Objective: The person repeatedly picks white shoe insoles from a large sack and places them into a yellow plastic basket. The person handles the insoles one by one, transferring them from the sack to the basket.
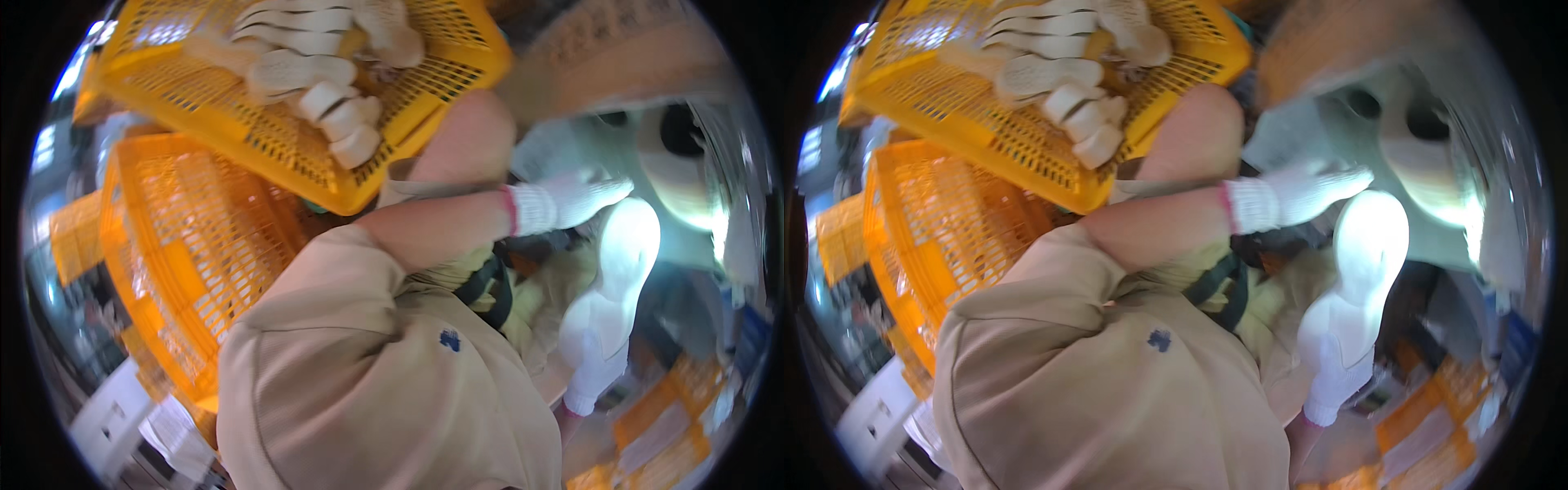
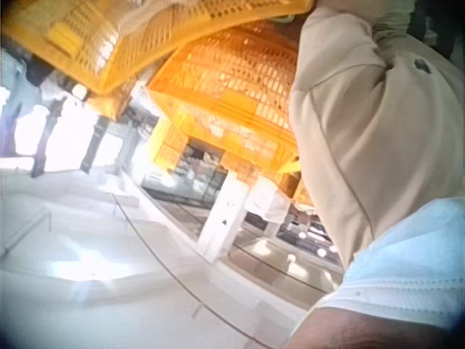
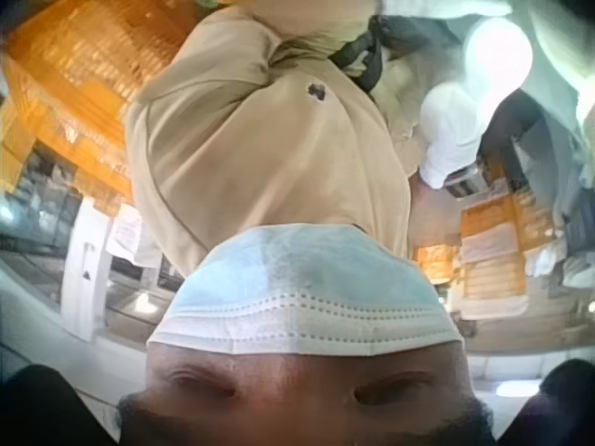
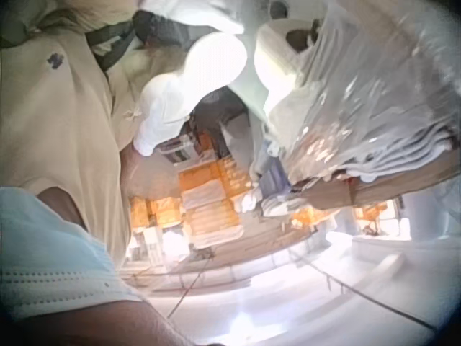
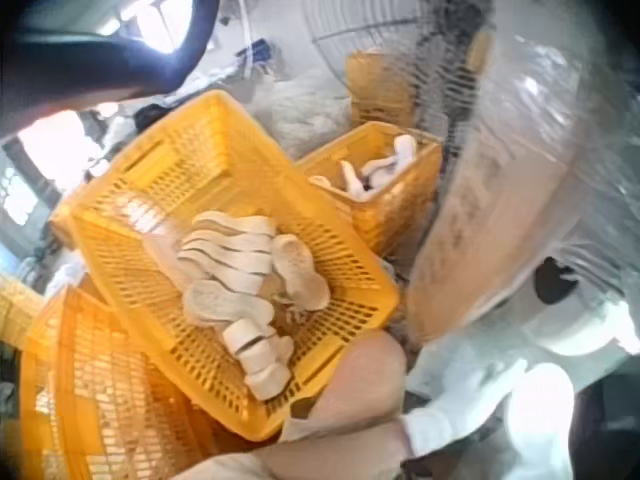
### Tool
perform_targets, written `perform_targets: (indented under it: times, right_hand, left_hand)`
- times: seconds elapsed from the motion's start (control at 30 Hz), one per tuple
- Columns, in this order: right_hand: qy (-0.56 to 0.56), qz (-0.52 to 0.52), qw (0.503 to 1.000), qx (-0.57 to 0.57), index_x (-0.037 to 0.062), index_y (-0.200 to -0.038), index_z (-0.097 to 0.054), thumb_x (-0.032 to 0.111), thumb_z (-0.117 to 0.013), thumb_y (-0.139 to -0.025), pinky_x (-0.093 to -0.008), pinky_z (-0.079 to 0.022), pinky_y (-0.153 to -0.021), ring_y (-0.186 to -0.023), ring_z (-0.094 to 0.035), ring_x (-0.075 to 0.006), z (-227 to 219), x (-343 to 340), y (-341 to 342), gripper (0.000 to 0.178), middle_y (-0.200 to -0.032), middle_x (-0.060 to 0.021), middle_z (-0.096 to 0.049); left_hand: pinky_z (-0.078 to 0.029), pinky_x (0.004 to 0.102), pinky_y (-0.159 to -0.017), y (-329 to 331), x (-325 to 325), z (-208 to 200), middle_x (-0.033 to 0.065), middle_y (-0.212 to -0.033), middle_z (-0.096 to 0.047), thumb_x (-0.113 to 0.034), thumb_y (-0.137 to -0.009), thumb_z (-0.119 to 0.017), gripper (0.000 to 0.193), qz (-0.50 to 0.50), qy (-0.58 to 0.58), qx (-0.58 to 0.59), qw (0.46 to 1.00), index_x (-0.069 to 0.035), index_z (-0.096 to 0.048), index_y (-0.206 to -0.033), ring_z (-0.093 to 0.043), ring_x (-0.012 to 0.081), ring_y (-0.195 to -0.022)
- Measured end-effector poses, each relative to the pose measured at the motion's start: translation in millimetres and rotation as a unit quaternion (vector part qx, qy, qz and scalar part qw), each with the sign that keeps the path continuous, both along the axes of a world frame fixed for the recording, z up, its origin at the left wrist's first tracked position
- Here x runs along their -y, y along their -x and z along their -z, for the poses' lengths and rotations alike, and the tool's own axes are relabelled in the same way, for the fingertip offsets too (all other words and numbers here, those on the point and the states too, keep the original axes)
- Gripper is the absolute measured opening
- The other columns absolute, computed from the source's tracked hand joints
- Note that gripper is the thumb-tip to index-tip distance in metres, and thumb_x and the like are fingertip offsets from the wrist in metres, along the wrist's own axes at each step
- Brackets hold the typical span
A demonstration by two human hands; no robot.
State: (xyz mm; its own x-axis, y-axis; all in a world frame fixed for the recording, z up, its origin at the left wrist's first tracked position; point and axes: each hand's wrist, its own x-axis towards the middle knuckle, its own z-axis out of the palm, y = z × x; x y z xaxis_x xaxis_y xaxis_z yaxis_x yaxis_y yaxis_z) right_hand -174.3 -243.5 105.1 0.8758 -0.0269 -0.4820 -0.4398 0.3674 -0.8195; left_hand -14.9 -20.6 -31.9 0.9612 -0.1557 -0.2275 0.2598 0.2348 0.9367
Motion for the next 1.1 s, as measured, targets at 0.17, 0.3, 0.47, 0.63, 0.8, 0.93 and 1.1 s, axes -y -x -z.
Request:
perform_targets:
  times: [0.17,0.3,0.47,0.63,0.8,0.93,1.1]
  right_hand:
    - [0.555,-0.147,0.814,0.084,0.0032,-0.118,-0.071,0.022,-0.082,-0.089,-0.0378,-0.057,-0.085,-0.100,-0.071,-0.0268,6,-14,4,0.036,-0.111,-0.0117,-0.074]
    - [0.512,-0.175,0.832,0.123,0.0017,-0.127,-0.067,0.027,-0.083,-0.088,-0.0399,-0.056,-0.092,-0.106,-0.071,-0.0279,-20,-90,-24,0.049,-0.117,-0.0144,-0.073]
    - [0.427,-0.098,0.896,0.063,-0.0002,-0.123,-0.070,0.028,-0.081,-0.091,-0.0440,-0.056,-0.086,-0.096,-0.072,-0.0332,-44,-129,-8,0.045,-0.105,-0.0159,-0.075]
    - [0.483,-0.221,0.827,0.183,0.0060,-0.124,-0.072,0.018,-0.075,-0.096,-0.0401,-0.055,-0.090,-0.106,-0.069,-0.0269,-2,-77,4,0.031,-0.110,-0.0116,-0.074]
    - [0.559,-0.093,0.824,0.005,0.0002,-0.130,-0.068,0.017,-0.073,-0.097,-0.0384,-0.056,-0.091,-0.108,-0.071,-0.0283,46,42,97,0.038,-0.121,-0.0164,-0.072]
    - [0.652,-0.158,0.715,-0.198,-0.0044,-0.136,-0.064,0.016,-0.071,-0.098,-0.0370,-0.056,-0.091,-0.109,-0.072,-0.0294,88,146,176,0.043,-0.130,-0.0203,-0.071]
    - [0.672,-0.150,0.720,0.087,-0.0058,-0.140,-0.061,0.021,-0.070,-0.099,-0.0441,-0.051,-0.100,-0.111,-0.068,-0.0385,82,119,95,0.049,-0.121,-0.0259,-0.070]
  left_hand:
    - [-0.054,0.0435,-0.099,-21,5,-36,0.0089,-0.121,-0.071,-0.055,-0.108,-0.053,0.055,-0.007,0.195,-0.368,0.909,-0.009,-0.063,-0.137,-0.067,0.0233,-0.113]
    - [-0.056,0.0415,-0.105,-36,-4,-63,0.0179,-0.128,-0.070,-0.045,-0.108,-0.053,0.057,0.042,-0.089,0.006,0.995,0.004,-0.060,-0.136,-0.069,0.0289,-0.117]
    - [-0.057,0.0397,-0.104,-10,-28,-13,0.0206,-0.129,-0.067,-0.026,-0.108,-0.051,0.047,-0.025,0.417,-0.190,0.889,0.007,-0.054,-0.141,-0.068,0.0280,-0.116]
    - [-0.056,0.0407,-0.097,3,-30,-14,0.0187,-0.118,-0.070,-0.024,-0.099,-0.064,0.038,0.048,-0.002,0.017,0.999,0.002,-0.063,-0.126,-0.069,0.0310,-0.108]
    - [-0.055,0.0409,-0.088,60,-164,-69,0.0164,-0.101,-0.073,-0.023,-0.088,-0.079,0.028,-0.149,-0.532,0.296,0.779,-0.004,-0.073,-0.108,-0.069,0.0337,-0.099]
    - [-0.053,0.0467,-0.092,96,-332,-42,0.0197,-0.104,-0.071,-0.033,-0.075,-0.089,0.051,-0.404,-0.661,0.018,0.632,-0.002,-0.066,-0.108,-0.065,0.0404,-0.106]
    - [-0.051,0.0451,-0.102,103,-395,-20,0.0271,-0.136,-0.063,-0.039,-0.074,-0.088,0.059,-0.241,-0.620,-0.179,0.725,-0.001,-0.069,-0.115,-0.061,0.0368,-0.128]
